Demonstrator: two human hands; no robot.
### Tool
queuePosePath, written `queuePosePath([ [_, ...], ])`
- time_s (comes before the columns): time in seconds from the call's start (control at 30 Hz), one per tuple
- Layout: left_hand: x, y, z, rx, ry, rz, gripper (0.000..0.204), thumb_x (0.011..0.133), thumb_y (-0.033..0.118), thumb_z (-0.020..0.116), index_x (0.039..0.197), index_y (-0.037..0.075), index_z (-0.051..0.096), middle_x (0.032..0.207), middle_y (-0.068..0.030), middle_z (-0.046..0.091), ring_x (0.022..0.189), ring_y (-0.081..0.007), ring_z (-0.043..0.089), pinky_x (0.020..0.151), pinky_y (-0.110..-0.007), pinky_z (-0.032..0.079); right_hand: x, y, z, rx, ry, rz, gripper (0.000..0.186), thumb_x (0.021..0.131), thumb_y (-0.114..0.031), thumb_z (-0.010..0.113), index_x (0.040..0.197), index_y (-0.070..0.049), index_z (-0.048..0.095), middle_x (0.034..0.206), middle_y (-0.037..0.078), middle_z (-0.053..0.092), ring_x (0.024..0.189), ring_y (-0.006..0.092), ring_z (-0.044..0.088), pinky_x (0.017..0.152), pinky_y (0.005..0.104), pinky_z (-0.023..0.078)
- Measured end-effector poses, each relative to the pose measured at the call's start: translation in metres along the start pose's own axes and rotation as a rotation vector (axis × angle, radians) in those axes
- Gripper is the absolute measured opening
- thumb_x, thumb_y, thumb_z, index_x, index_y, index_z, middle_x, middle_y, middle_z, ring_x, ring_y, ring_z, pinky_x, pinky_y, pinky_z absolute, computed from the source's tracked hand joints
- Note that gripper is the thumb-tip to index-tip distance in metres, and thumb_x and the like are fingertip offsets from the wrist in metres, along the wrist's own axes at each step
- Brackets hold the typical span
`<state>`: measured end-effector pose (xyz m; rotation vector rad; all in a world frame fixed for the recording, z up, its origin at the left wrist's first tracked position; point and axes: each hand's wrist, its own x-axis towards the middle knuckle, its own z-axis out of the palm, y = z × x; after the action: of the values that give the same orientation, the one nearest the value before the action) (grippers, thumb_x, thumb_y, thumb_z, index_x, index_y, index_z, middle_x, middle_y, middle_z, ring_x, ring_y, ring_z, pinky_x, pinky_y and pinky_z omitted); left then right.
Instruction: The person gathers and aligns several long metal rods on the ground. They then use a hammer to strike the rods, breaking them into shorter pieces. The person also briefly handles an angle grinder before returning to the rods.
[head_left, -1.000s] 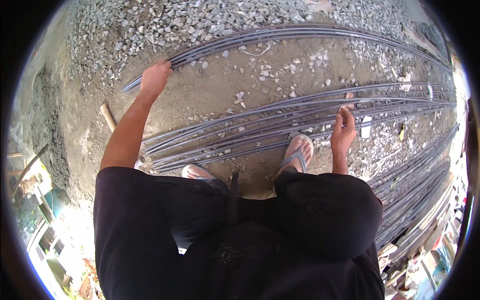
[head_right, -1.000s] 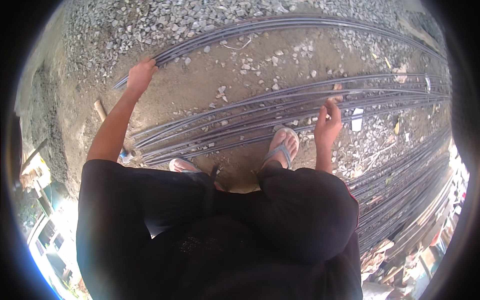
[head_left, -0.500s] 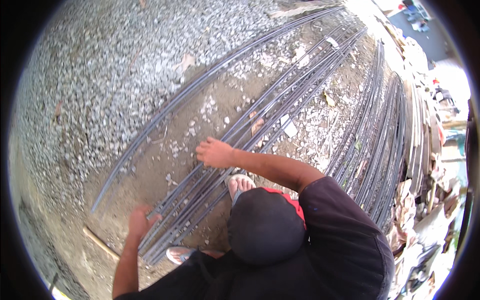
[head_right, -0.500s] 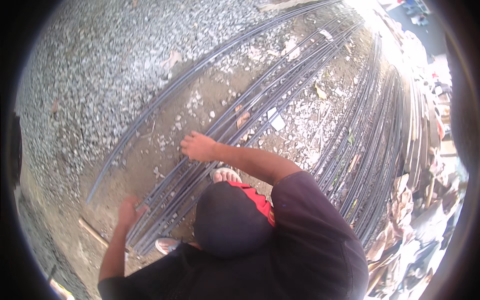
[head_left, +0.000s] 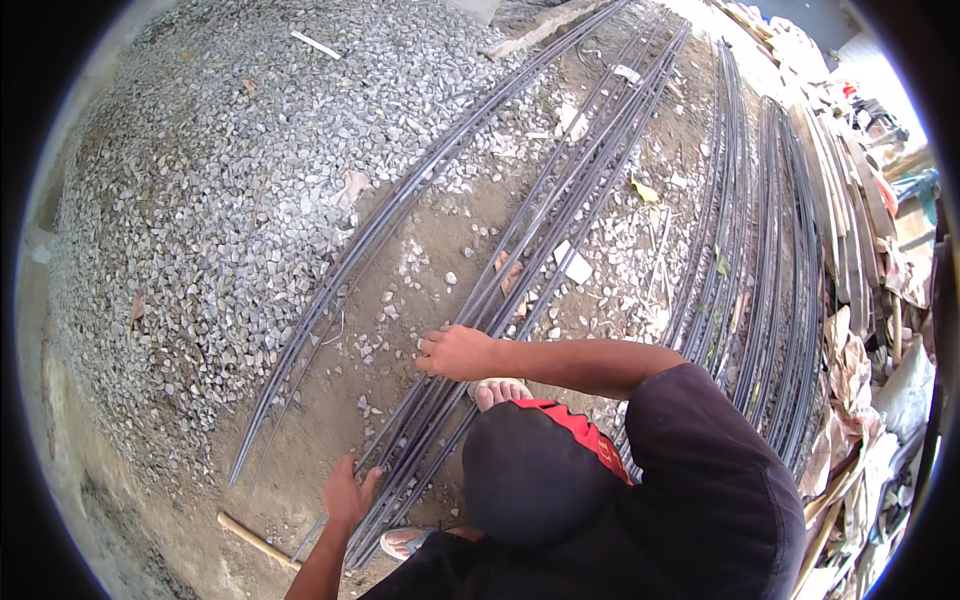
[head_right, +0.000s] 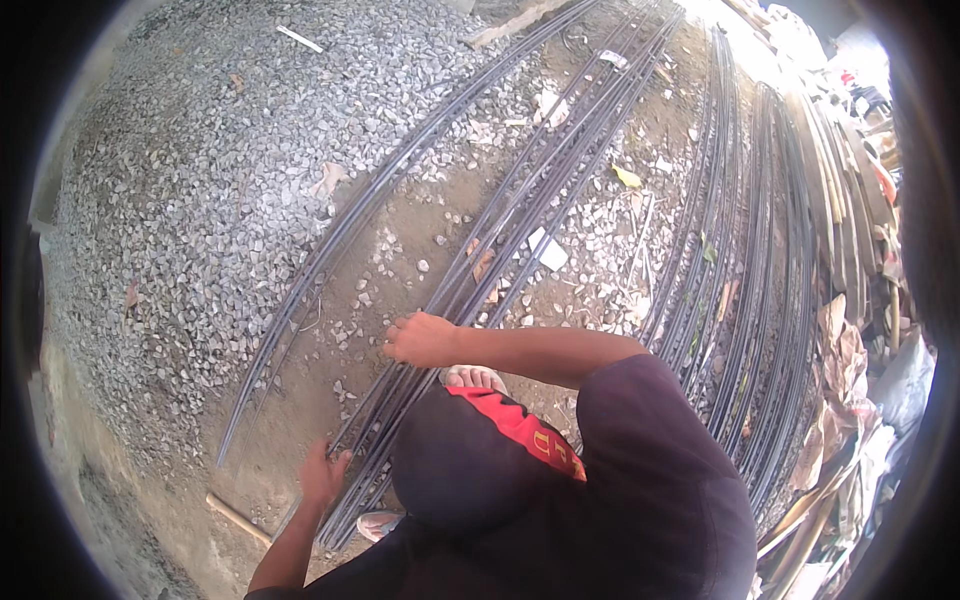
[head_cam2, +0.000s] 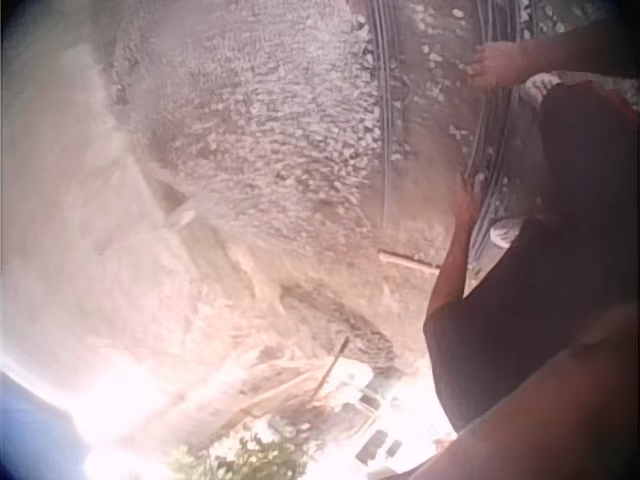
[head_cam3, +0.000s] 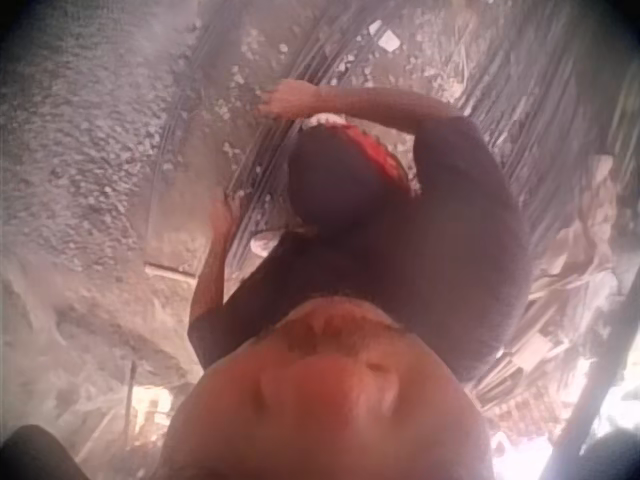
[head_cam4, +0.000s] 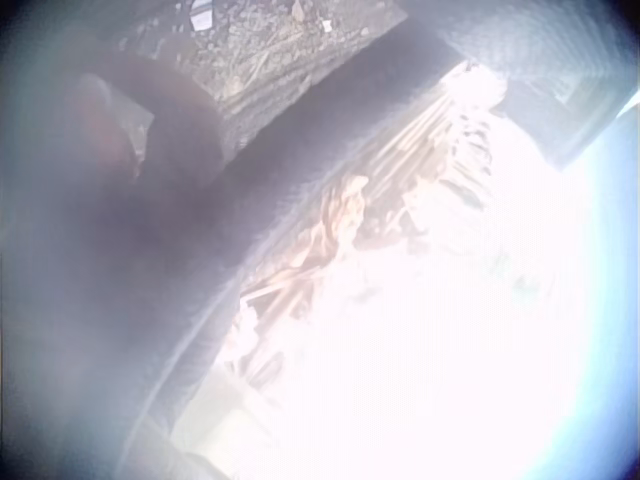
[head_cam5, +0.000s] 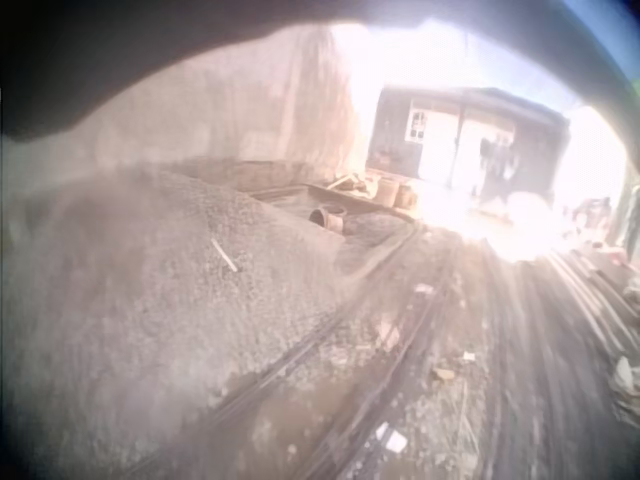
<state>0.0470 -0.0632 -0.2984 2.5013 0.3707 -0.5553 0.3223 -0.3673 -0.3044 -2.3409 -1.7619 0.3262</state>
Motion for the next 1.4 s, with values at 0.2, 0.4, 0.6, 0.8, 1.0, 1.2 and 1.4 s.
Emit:
queuePosePath([
  [0.2,-0.009,0.013,0.003,0.018,-0.070,0.140,0.041,0.095,0.042,0.069,0.079,0.004,0.068,0.068,-0.0225,0.063,0.067,-0.0437,0.064,0.060,-0.051,0.049,-0.036,-0.003,-0.021,0.107,0.024,0.034,0.043,0.086,-0.043,0.075,0.107,-0.007,0.064,0.112,0.013,0.061,0.111,0.0313,0.060,0.093,0.0464,0.048],
  [0.4,-0.011,0.010,-0.040,0.018,0.022,0.172,0.040,0.095,0.036,0.068,0.072,0.004,0.065,0.067,-0.0225,0.062,0.062,-0.0441,0.062,0.056,-0.051,0.047,-0.065,0.058,-0.023,0.397,1.201,1.455,0.068,0.095,-0.047,0.069,0.140,0.000,0.048,0.131,0.024,0.055,0.121,0.0346,0.057,0.100,0.0486,0.048],
  [0.6,-0.023,0.009,-0.017,-0.005,0.007,0.257,0.040,0.096,0.033,0.067,0.071,0.002,0.063,0.066,-0.0230,0.061,0.062,-0.0467,0.061,0.057,-0.052,0.047,-0.024,0.110,-0.045,1.872,1.674,1.328,0.042,0.110,-0.044,0.040,0.115,-0.004,0.050,0.081,0.004,0.052,0.061,0.0162,0.051,0.048,0.0326,0.042],
  [0.8,-0.013,0.006,-0.022,-0.042,-0.078,0.144,0.037,0.098,0.031,0.061,0.076,0.002,0.065,0.068,-0.0240,0.062,0.065,-0.0456,0.063,0.060,-0.051,0.048,-0.007,0.122,-0.050,1.890,1.613,1.286,0.029,0.110,-0.036,0.042,0.096,-0.011,0.047,0.067,-0.003,0.038,0.049,0.0095,0.033,0.042,0.0282,0.027],
  [1.0,0.000,-0.001,-0.013,0.060,-0.055,0.177,0.036,0.098,0.032,0.058,0.077,0.003,0.065,0.069,-0.0237,0.063,0.068,-0.0462,0.064,0.063,-0.054,0.049,-0.005,0.127,-0.022,1.828,1.549,1.401,0.027,0.111,-0.031,0.041,0.094,-0.011,0.046,0.066,-0.001,0.039,0.050,0.0121,0.038,0.043,0.0307,0.031],
  [1.2,-0.002,-0.021,0.004,0.023,0.002,0.185,0.034,0.100,0.027,0.054,0.077,0.003,0.063,0.069,-0.0240,0.061,0.069,-0.0472,0.063,0.064,-0.054,0.048,0.013,0.113,-0.048,1.696,1.562,1.223,0.029,0.112,-0.031,0.039,0.097,-0.008,0.048,0.069,0.001,0.042,0.054,0.0136,0.043,0.046,0.0312,0.035],
  [1.4,0.016,-0.020,-0.011,0.035,0.035,0.170,0.036,0.100,0.031,0.055,0.078,0.005,0.065,0.071,-0.0229,0.064,0.069,-0.0473,0.064,0.063,-0.055,0.049,0.034,0.137,-0.038,1.583,1.435,1.311,0.028,0.111,-0.027,0.040,0.101,-0.004,0.051,0.072,0.006,0.054,0.056,0.0194,0.058,0.047,0.0366,0.049],
])
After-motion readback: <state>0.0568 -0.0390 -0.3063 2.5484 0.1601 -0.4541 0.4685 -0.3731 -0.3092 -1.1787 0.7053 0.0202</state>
